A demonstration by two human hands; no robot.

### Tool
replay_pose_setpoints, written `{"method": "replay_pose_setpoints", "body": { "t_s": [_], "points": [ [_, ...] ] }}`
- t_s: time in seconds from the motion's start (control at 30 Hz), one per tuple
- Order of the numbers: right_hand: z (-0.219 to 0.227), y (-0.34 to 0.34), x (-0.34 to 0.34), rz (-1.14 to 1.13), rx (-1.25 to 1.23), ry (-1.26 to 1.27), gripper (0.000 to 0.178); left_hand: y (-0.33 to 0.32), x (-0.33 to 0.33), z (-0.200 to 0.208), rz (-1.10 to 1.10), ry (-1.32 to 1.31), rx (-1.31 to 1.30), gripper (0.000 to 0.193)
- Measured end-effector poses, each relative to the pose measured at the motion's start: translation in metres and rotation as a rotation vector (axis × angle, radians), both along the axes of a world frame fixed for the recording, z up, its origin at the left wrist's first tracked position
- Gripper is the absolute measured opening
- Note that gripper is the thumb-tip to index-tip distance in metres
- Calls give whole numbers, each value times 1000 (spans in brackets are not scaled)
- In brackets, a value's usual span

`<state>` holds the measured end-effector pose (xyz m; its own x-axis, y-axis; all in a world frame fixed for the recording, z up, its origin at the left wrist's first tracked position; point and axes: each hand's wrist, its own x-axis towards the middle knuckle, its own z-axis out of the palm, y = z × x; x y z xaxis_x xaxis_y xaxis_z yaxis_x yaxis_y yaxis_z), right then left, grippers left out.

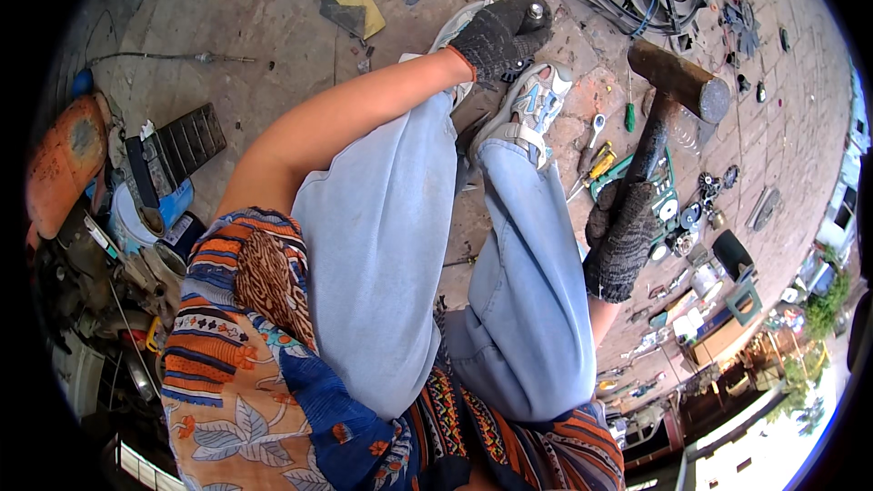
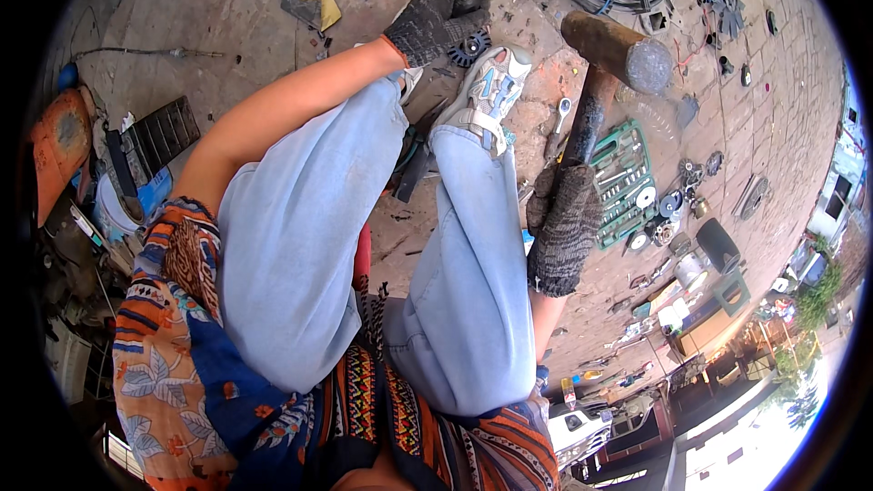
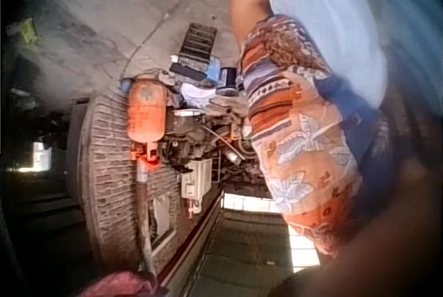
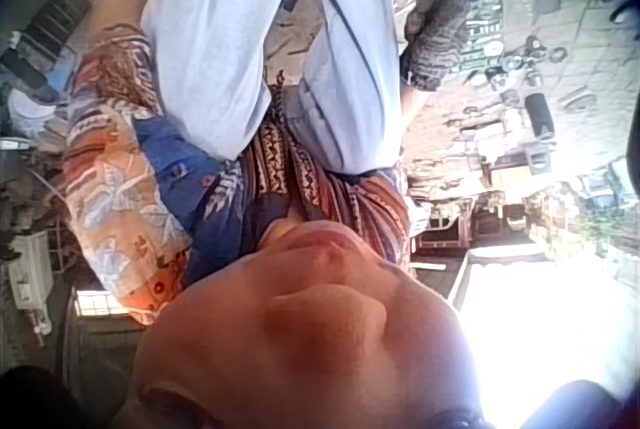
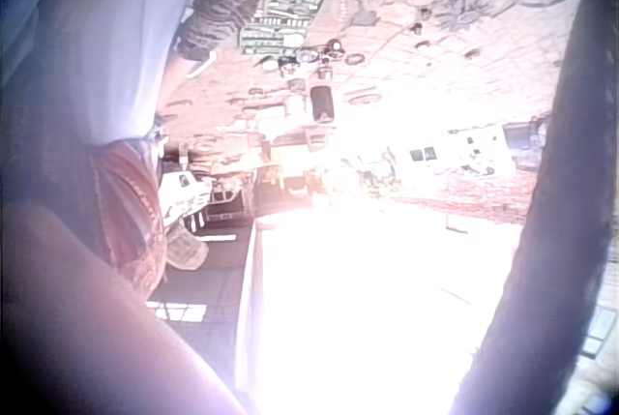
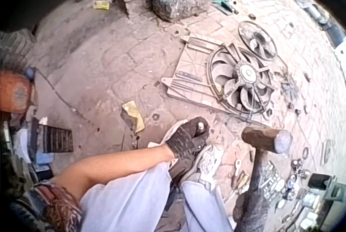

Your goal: The person sits on the ground and uses a hammer to repeatedly strike a small metal component held in their gloved hands. They adjust the component's position between strikes and continue the process in a cluttered workshop environment.

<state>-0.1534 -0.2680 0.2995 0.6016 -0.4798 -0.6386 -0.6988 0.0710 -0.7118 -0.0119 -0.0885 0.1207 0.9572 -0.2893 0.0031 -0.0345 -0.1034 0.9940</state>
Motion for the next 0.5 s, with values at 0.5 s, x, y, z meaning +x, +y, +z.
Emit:
{"method": "replay_pose_setpoints", "body": {
  "t_s": [0.5],
  "points": [
    [1,2,2,80,-54,17,46,1,-1,-4,-73,17,-18,25]
  ]
}}
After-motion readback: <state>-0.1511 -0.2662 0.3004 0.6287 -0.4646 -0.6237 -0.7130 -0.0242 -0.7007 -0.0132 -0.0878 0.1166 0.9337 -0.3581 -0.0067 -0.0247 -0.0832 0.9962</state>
